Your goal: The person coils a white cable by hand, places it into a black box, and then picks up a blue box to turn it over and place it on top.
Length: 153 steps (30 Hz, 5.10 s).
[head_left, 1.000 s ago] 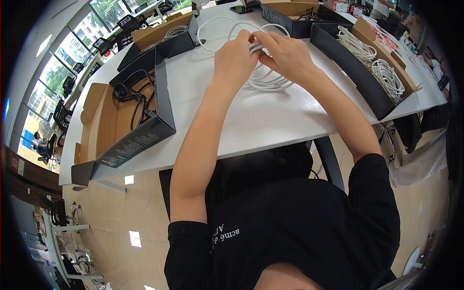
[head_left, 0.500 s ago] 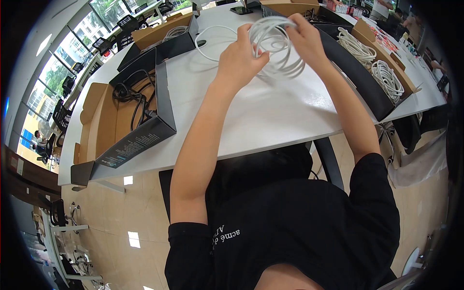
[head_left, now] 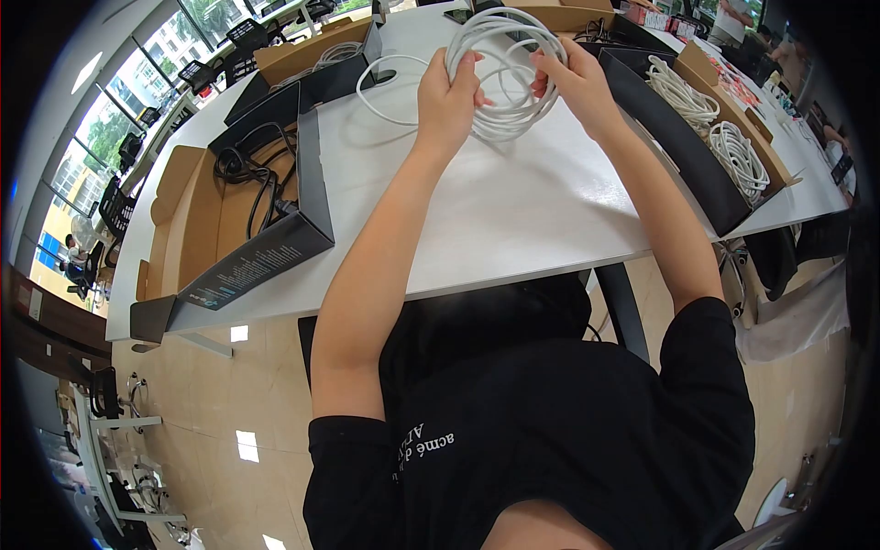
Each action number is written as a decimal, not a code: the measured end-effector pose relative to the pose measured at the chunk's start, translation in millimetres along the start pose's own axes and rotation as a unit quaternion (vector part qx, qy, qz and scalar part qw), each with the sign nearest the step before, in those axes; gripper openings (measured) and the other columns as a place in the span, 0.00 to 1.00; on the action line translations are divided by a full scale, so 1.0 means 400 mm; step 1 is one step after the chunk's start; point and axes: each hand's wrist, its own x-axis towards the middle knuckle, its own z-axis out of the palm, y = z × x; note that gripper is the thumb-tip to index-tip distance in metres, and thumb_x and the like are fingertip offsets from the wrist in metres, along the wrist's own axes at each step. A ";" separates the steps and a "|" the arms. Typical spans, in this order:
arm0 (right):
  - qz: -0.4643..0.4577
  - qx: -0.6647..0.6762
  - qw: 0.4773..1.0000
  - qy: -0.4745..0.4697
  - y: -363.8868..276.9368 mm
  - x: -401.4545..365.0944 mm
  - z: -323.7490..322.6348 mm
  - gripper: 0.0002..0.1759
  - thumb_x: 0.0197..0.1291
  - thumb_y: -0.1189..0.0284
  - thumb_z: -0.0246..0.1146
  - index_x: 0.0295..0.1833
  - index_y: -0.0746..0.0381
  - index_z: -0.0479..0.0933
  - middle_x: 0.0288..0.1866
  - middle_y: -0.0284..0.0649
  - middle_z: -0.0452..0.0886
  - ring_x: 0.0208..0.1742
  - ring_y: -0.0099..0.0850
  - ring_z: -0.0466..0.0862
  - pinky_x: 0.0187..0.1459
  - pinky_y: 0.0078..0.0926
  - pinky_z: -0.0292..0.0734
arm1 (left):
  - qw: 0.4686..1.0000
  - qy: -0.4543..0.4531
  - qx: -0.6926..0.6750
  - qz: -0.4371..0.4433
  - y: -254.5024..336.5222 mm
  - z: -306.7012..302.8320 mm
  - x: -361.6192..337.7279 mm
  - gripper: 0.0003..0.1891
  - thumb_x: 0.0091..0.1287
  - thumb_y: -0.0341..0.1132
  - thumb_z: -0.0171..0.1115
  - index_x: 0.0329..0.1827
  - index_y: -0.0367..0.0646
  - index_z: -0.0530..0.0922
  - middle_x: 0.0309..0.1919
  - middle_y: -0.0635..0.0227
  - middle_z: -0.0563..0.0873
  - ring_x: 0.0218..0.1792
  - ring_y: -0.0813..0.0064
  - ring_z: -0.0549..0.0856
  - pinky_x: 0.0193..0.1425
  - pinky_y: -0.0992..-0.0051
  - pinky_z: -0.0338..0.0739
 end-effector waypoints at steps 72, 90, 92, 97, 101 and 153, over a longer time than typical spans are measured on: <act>-0.116 -0.109 0.986 -0.054 0.023 -0.003 0.008 0.10 0.51 0.75 0.60 0.40 0.65 0.79 0.25 0.34 0.79 0.26 0.20 0.74 0.28 0.20 0.67 | 0.965 -0.024 0.246 0.085 0.026 0.057 -0.027 0.10 0.56 0.33 0.60 0.38 0.41 0.72 0.20 0.66 0.80 0.18 0.73 0.79 0.23 0.75 0.71; 0.049 0.256 0.951 -0.167 -0.077 -0.012 -0.021 0.15 0.58 0.68 0.56 0.41 0.71 0.74 0.14 0.26 0.60 0.17 0.17 0.62 0.24 0.17 0.59 | 0.995 0.000 0.079 0.061 0.013 -0.001 0.000 0.08 0.58 0.33 0.60 0.30 0.36 0.76 0.31 0.68 0.82 0.33 0.81 0.79 0.38 0.82 0.69; 0.011 0.174 0.955 -0.241 -0.083 -0.013 -0.034 0.19 0.57 0.62 0.57 0.42 0.70 0.75 0.18 0.31 0.72 0.23 0.20 0.72 0.28 0.16 0.66 | 0.983 0.024 0.164 0.078 0.019 -0.011 0.004 0.09 0.57 0.33 0.62 0.28 0.36 0.75 0.25 0.67 0.80 0.26 0.79 0.76 0.32 0.79 0.69; -0.027 0.079 0.931 -0.355 -0.089 -0.031 -0.028 0.27 0.47 0.55 0.64 0.43 0.67 0.76 0.26 0.38 0.79 0.31 0.26 0.80 0.34 0.20 0.72 | 0.973 0.042 0.188 0.126 0.044 -0.012 -0.003 0.09 0.57 0.30 0.62 0.28 0.36 0.70 0.20 0.64 0.79 0.21 0.76 0.77 0.25 0.76 0.69; 0.024 0.026 0.940 -0.340 -0.103 -0.046 -0.012 0.28 0.42 0.52 0.68 0.42 0.63 0.76 0.24 0.35 0.77 0.26 0.22 0.75 0.29 0.18 0.66 | 0.915 0.057 0.308 0.254 0.021 -0.035 0.014 0.10 0.57 0.28 0.61 0.29 0.38 0.66 0.20 0.61 0.78 0.20 0.72 0.78 0.23 0.76 0.69; 0.019 0.084 0.962 -0.258 -0.077 -0.067 0.057 0.27 0.48 0.67 0.64 0.54 0.64 0.69 0.36 0.41 0.79 0.44 0.29 0.78 0.52 0.28 0.64 | 0.841 0.130 0.512 0.112 0.040 -0.072 0.011 0.11 0.49 0.34 0.60 0.30 0.35 0.74 0.22 0.53 0.81 0.28 0.56 0.82 0.33 0.64 0.75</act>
